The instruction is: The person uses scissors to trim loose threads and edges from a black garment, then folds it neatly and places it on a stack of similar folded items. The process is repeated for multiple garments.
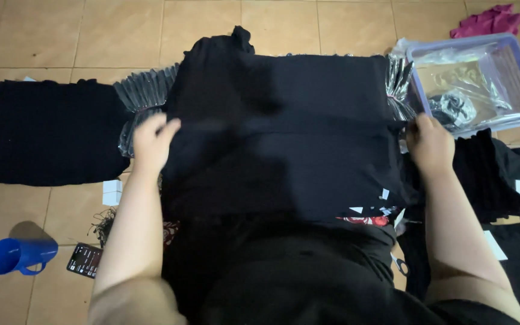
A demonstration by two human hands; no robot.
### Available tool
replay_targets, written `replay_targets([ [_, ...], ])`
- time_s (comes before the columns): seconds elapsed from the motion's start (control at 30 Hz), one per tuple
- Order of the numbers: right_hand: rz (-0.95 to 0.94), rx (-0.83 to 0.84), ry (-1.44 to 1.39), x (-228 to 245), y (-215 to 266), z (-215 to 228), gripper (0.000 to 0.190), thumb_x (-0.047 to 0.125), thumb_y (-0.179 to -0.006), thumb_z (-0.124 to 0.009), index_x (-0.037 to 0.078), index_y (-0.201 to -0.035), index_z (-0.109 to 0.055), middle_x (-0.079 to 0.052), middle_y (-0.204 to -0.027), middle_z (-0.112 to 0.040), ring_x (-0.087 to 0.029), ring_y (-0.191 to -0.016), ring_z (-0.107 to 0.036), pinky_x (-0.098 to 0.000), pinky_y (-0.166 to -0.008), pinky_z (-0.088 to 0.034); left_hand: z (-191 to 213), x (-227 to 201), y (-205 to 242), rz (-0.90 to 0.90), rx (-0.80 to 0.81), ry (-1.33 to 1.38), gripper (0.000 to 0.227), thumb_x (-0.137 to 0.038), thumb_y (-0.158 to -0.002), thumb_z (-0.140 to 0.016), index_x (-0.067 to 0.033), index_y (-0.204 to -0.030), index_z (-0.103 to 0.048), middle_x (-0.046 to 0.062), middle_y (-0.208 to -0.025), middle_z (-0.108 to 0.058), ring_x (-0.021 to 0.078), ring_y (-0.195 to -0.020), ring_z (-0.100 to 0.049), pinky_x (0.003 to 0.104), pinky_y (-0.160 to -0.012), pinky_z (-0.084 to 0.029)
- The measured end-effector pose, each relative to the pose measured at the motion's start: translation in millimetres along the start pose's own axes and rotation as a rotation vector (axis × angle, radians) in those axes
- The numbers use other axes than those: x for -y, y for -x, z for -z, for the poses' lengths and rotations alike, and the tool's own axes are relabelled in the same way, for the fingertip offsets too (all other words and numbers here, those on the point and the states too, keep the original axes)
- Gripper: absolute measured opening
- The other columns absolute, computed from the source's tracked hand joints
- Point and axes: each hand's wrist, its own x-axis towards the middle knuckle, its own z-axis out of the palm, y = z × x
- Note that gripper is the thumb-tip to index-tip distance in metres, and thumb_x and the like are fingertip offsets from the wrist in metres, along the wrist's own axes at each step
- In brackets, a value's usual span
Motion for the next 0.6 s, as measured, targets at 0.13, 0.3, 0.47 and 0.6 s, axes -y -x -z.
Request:
replay_targets([
  [0.13, 0.016, -0.073, -0.21, -9.0, 56.1, -13.8, 0.019, 0.003, -0.088, -0.073, 0.007, -0.106, -0.068, -0.013, -0.11, -0.073, -0.034, -0.101, -0.07, -0.0425, -0.081, -0.054, -2.9, 42.0, 72.9, -0.088, 0.035, -0.001, 0.024, -0.01, -0.093, -0.077, -0.0029, -0.081, -0.059, 0.008, -0.102, -0.061, 0.0214, -0.1, -0.06, 0.033, -0.095, -0.044],
  [0.3, -0.048, -0.086, -0.473, -4.4, 66.0, -17.9, 0.021, -0.004, -0.089, -0.069, 0.004, -0.108, -0.073, -0.008, -0.111, -0.075, -0.022, -0.091, -0.067, -0.0316, -0.085, -0.053, -8.4, 53.1, 109.5, 0.154, 0.033, 0.162, 0.007, -0.008, -0.094, -0.072, -0.0016, -0.091, -0.071, 0.005, -0.108, -0.074, 0.016, -0.108, -0.066, 0.03, -0.098, -0.05],
  [0.47, -0.037, -0.179, -0.549, 2.7, 69.5, -5.4, 0.011, -0.008, -0.091, -0.064, 0.003, -0.093, -0.062, -0.013, -0.124, -0.074, -0.024, -0.107, -0.069, -0.0335, -0.089, -0.053, -10.3, 86.2, 115.3, 0.032, 0.016, 0.198, 0.021, -0.009, -0.096, -0.073, -0.0077, -0.082, -0.058, -0.006, -0.081, -0.055, 0.007, -0.091, -0.057, 0.029, -0.102, -0.045],
  [0.6, -0.111, -0.058, -0.343, 9.6, 87.2, -27.9, 0.014, 0.003, -0.085, -0.077, 0.012, -0.095, -0.073, -0.009, -0.096, -0.075, -0.03, -0.096, -0.072, -0.0378, -0.087, -0.057, -16.2, 51.8, 118.2, 0.009, 0.03, 0.073, 0.014, -0.015, -0.088, -0.083, -0.0055, -0.087, -0.072, 0.01, -0.116, -0.076, 0.0271, -0.115, -0.069, 0.043, -0.101, -0.052],
])
